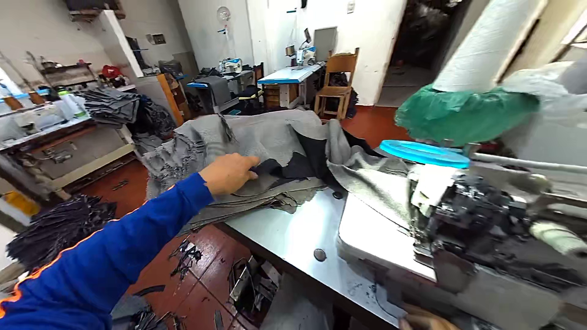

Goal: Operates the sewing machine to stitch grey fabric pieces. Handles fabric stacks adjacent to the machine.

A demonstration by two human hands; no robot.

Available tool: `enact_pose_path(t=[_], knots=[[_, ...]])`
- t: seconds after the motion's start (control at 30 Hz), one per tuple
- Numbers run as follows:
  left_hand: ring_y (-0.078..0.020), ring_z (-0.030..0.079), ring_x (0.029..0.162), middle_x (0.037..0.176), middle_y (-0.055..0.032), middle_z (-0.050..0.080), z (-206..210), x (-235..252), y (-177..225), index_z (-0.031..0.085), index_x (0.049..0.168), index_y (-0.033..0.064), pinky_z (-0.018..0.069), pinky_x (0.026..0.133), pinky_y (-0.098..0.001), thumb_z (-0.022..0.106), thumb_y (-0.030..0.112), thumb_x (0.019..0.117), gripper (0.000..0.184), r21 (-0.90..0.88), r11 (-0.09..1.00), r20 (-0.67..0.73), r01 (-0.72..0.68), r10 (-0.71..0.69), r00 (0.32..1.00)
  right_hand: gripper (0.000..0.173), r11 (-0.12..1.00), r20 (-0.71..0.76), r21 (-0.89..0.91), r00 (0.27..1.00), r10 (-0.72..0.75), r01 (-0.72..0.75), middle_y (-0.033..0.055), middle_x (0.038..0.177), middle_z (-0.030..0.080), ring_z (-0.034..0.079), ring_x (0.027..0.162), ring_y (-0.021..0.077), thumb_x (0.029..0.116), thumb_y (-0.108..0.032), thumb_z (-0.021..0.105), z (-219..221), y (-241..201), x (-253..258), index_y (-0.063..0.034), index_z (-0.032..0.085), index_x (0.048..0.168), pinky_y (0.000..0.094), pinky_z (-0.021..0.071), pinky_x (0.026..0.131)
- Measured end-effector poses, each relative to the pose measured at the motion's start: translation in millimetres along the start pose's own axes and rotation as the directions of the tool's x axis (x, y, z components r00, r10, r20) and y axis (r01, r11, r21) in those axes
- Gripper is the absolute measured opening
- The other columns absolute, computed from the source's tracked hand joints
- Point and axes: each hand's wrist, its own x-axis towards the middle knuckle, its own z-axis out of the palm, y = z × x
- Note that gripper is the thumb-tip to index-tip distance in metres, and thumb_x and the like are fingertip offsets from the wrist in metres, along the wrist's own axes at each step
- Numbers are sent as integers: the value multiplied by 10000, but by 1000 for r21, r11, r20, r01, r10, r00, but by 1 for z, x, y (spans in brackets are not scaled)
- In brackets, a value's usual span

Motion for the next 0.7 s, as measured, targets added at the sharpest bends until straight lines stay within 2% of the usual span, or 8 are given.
enact_pose_path(t=[0.13,0.2,0.27,0.33,0.4,0.53,0.63,0.7], knots=[[-97,554,635,718,-39,565,14,0,83,582,883,13,475,605,-273,500,123,1062,225,-654,682,-73,-328,374,925,614,791,158,600,987,31,-121,219,1256,677,631,1225,230,910,-385,749,-14,-42,13,109,612,1248,384,491,1072],[-80,597,608,708,-34,590,49,11,134,547,900,25,529,582,-248,451,142,1092,245,-894,347,-175,-283,311,934,983,515,263,816,962,77,-264,115,1393,615,586,1287,97,770,-499,826,2,-78,25,110,435,1436,305,512,1070],[-63,645,741,831,-28,641,88,26,170,574,976,25,569,706,-247,457,139,1094,202,-893,224,-342,-391,229,911,907,278,330,883,921,207,-379,105,1302,652,639,1196,90,736,-335,875,28,-107,36,124,432,1381,288,551,1012],[-141,656,1176,1213,-104,707,120,41,176,680,1137,-39,517,1050,-337,447,69,1063,267,-689,350,-538,-635,340,771,453,240,350,858,859,373,-453,128,1126,701,687,1030,72,880,-56,696,45,-125,49,154,546,1252,246,577,916],[-234,544,1378,1394,-99,649,132,42,166,703,1276,43,393,1189,-446,469,103,1051,331,-385,568,-548,-727,493,675,182,249,328,841,819,471,-480,76,926,727,691,857,27,958,30,547,52,-130,52,112,665,1069,216,585,816],[-254,516,1411,1464,-63,604,138,22,146,629,1418,130,406,1174,-459,473,252,1057,412,-100,776,-488,-623,508,710,175,192,367,864,844,390,-465,49,915,722,713,835,53,956,0,527,53,-123,28,77,645,1059,255,619,784],[-352,582,1316,1425,-138,620,126,21,163,619,1419,86,479,1051,-546,547,312,1038,449,-27,831,-423,-555,493,760,573,123,562,774,762,321,-622,172,1177,632,669,1017,92,861,8,692,54,-133,38,163,431,1348,237,573,876],[-394,640,1174,1343,-185,661,109,28,180,643,1375,40,516,945,-555,555,367,1038,477,27,857,-344,-515,491,800,336,311,556,691,754,349,-653,159,1027,673,641,943,77,859,25,677,57,-139,64,151,580,1155,206,527,840]])
